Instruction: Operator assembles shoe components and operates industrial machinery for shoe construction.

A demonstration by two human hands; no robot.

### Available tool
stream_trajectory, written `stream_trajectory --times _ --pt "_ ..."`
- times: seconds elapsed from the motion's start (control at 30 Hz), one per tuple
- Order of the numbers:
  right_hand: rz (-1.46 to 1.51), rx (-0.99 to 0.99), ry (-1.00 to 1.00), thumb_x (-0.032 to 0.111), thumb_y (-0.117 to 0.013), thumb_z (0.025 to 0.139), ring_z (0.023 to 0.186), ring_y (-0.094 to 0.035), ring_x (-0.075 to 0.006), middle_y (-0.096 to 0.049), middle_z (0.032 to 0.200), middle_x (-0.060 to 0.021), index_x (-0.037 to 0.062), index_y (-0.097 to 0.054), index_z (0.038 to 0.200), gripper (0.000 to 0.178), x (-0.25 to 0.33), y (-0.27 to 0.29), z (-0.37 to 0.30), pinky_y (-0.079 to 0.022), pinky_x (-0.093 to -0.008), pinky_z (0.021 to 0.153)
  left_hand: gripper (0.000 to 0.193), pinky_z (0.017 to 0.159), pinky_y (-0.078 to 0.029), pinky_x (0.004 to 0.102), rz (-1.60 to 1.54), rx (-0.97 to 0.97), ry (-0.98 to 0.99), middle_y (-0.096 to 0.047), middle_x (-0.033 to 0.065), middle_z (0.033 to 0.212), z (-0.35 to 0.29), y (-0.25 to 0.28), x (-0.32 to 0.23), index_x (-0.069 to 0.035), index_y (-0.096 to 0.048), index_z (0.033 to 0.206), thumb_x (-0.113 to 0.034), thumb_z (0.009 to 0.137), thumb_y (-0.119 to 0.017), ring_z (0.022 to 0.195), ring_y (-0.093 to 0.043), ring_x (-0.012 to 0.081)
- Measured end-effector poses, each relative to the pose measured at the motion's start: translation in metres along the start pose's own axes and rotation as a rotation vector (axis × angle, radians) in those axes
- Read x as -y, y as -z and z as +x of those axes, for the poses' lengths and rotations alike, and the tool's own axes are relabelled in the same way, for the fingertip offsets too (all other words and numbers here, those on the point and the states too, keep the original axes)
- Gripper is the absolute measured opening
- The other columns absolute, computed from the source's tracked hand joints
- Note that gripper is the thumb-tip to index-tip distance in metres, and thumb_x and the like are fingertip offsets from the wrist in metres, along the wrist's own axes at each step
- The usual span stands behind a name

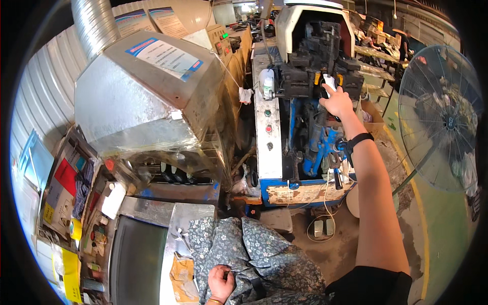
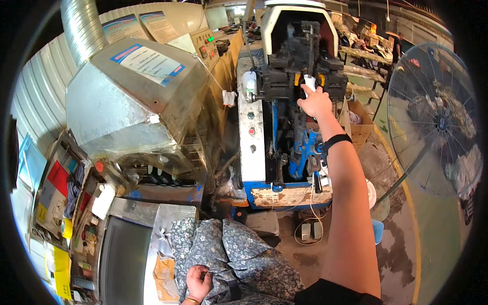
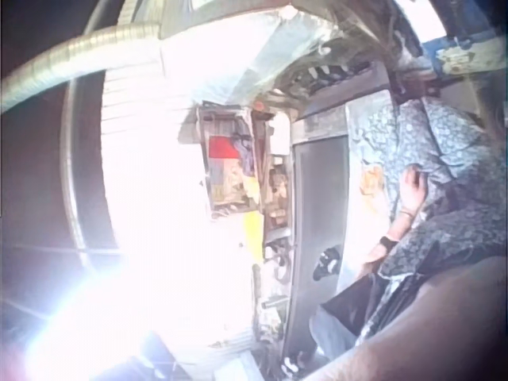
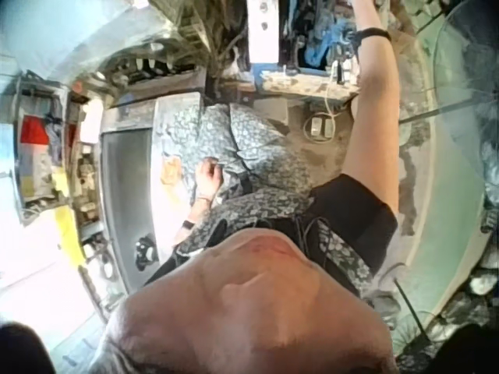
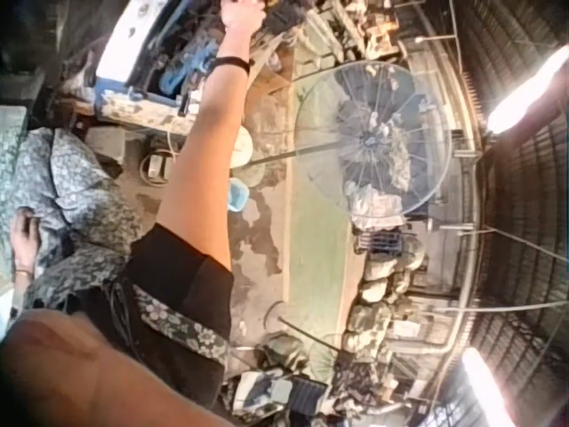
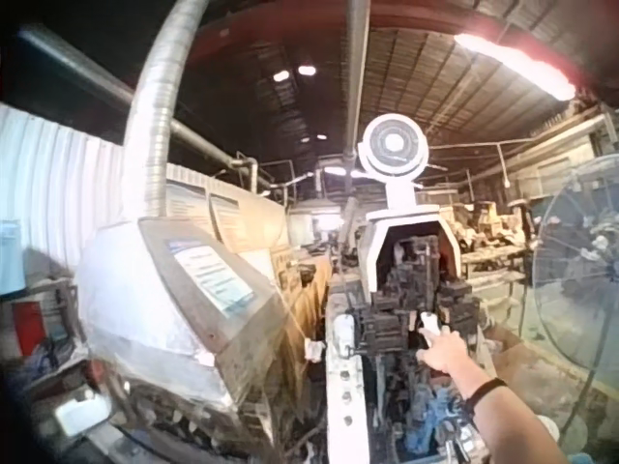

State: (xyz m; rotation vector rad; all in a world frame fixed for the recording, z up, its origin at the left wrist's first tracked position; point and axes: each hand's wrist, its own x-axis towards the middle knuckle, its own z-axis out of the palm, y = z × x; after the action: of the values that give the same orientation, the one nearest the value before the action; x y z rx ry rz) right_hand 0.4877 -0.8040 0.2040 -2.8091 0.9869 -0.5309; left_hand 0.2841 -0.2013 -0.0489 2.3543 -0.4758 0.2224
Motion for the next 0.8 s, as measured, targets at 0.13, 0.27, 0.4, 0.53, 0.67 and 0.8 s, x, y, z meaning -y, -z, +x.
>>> stream_trajectory --times 0.13,0.27,0.4,0.53,0.67,0.8 --pt "0.051 -0.109 0.06 0.052 -0.061 0.078 0.126 -0.051 -0.0429 -0.051 0.139 -0.0234 0.0342 -0.048 0.143 0.069 -0.005 0.003 0.004 -0.043 -0.0465 0.105 0.013 0.084 -0.051 0.0375 -0.275 0.182 -0.013 -0.069 0.0115 0.099 0.004 0.018 0.003 -0.006 -0.068 0.09 -0.006 0.078 -0.069 0.093 -0.064 0.0303" --pt "0.229 -0.072 0.32 0.038 -0.065 0.086 0.133 -0.047 -0.0315 -0.05 0.144 -0.0206 0.0005 -0.049 0.14 0.068 -0.006 0.006 0.014 -0.035 -0.0372 0.111 0.019 0.1 -0.046 0.0358 -0.726 0.323 0.379 -0.066 0.0101 0.119 -0.026 0.07 0.045 -0.006 -0.069 0.11 -0.015 0.093 -0.065 0.112 -0.06 0.0197" --pt "-0.297 -0.09 0.526 0.029 -0.056 0.097 0.136 -0.043 -0.035 -0.043 0.149 -0.0211 0.0049 -0.041 0.147 0.057 0.003 0.008 0.031 -0.033 -0.0394 0.113 0.012 0.083 -0.05 0.0409 -0.337 -0.274 0.445 -0.061 0.0159 0.098 -0.1 0.137 0.125 -0.009 -0.063 0.095 -0.016 0.088 -0.056 0.092 -0.061 0.0315" --pt "-0.408 -0.375 1.098 0.017 -0.052 0.098 0.117 -0.056 -0.0386 -0.06 0.125 -0.024 -0.0054 -0.058 0.124 0.035 0.034 -0.035 -0.034 -0.041 -0.0441 0.106 0.046 0.11 -0.035 0.0506 0.807 -0.632 0.64 -0.058 0.0219 0.125 -0.203 0.238 0.23 -0.003 -0.061 0.116 -0.014 0.071 -0.068 0.127 -0.048 0.0396" --pt "-0.064 0.336 0.878 0.015 -0.054 0.096 0.111 -0.058 -0.0379 -0.064 0.116 -0.023 -0.0047 -0.063 0.116 0.029 0.069 -0.141 -0.232 -0.043 -0.0447 0.101 0.064 0.109 -0.038 0.0492 0.787 -0.969 1.458 -0.045 0.0236 0.142 -0.317 0.332 0.294 0.0 -0.055 0.127 -0.037 0.077 -0.072 0.131 -0.045 0.0378" --pt "0.249 0.659 0.827 0.019 -0.054 0.098 0.105 -0.061 -0.0363 -0.066 0.111 -0.0221 -0.0038 -0.065 0.115 0.03 0.071 -0.233 -0.424 -0.045 -0.0431 0.095 0.083 0.1 -0.046 0.046 -0.801 -1.423 1.26 -0.063 0.0284 0.121 -0.326 0.343 0.307 0.006 -0.057 0.124 -0.067 0.087 -0.052 0.117 -0.06 0.0399"
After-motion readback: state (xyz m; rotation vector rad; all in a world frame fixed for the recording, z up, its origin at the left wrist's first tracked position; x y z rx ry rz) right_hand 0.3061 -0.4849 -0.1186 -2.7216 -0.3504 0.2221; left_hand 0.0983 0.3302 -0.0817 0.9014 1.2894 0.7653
